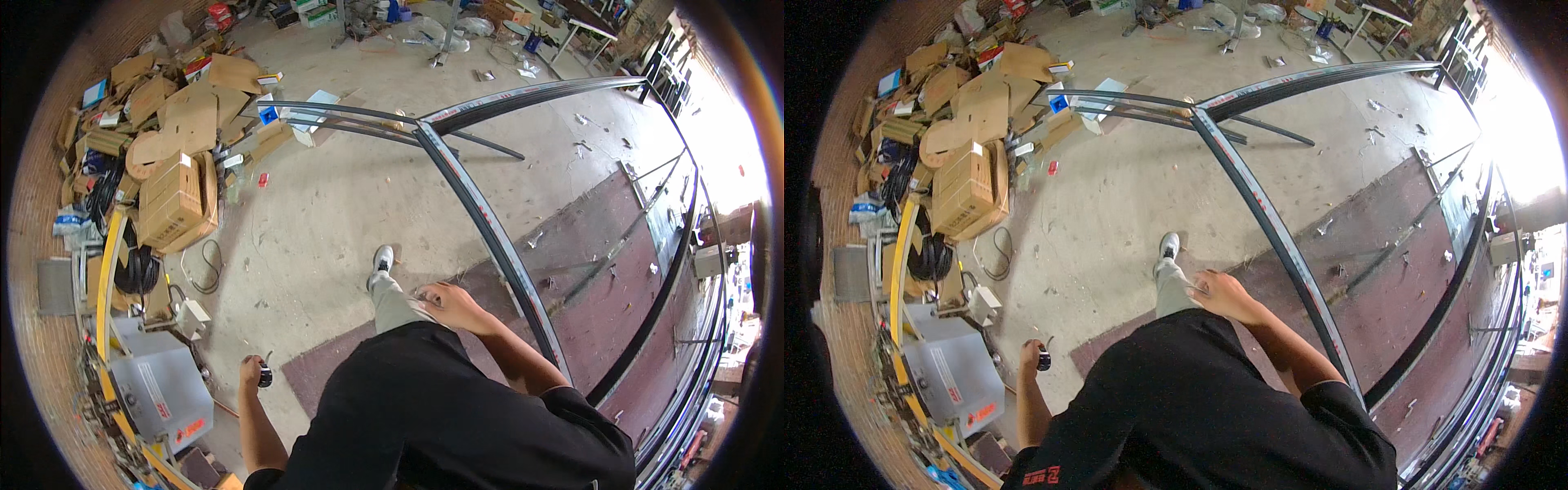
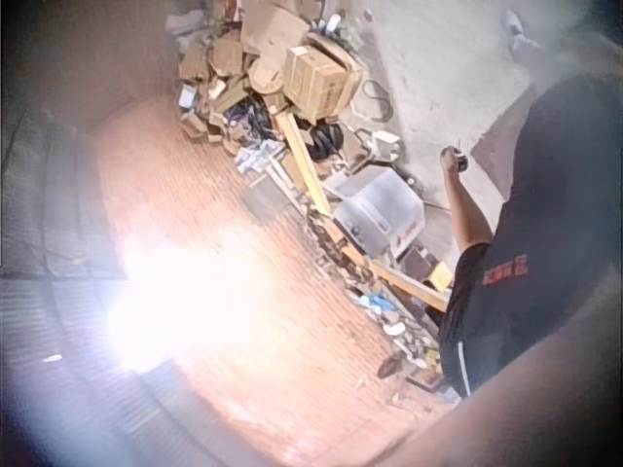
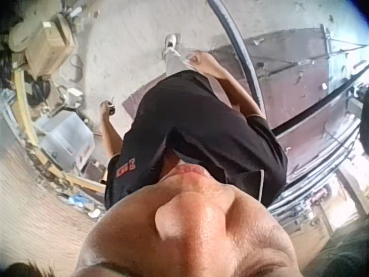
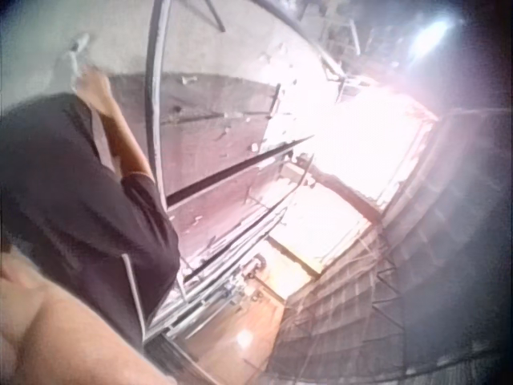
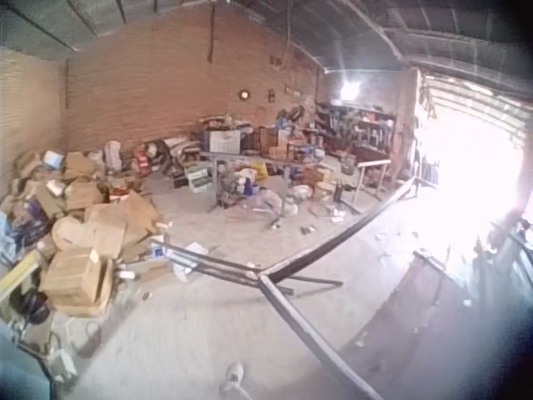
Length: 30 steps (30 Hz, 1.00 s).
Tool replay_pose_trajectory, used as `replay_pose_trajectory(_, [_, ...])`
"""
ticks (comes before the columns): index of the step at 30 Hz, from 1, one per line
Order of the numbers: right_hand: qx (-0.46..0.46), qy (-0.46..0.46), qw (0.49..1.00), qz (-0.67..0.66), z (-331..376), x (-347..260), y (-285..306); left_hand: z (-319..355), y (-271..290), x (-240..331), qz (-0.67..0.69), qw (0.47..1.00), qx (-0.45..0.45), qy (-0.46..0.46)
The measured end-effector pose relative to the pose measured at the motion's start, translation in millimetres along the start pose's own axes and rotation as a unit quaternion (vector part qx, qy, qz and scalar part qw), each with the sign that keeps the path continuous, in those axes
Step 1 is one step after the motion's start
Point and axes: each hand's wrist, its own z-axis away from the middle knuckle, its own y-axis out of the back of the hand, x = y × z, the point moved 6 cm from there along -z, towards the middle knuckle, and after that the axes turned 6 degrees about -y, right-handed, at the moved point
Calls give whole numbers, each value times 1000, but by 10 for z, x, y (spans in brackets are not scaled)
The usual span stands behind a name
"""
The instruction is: The person uses a tape measure to measure the lengths of several metal frame profiles laid out on the floor. They then retrieve a red marker and a piece of paper, write down the measurements, and return to mark the metal profiles directly with the marker.
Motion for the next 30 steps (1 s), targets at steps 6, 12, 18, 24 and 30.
replay_pose_trajectory(6, [70, 94, 993, -32, -1780, -483, 774, -679, -272, 633, -104, 989, -98, 46])
replay_pose_trajectory(12, [170, 116, 979, -12, -3048, -862, 1875, -1272, -733, 1356, -167, 961, -215, 50])
replay_pose_trajectory(18, [196, 59, 978, -29, -3592, -749, 2449, -2547, -1011, 2627, -223, 935, -274, 19])
replay_pose_trajectory(24, [281, -60, 952, -106, -3748, -692, 2401, -3846, -1558, 4447, -349, 840, -405, -90])
replay_pose_trajectory(30, [254, -172, 879, -364, -4090, -1104, 2216, -3691, -3019, 7311, -330, 697, -595, -228])
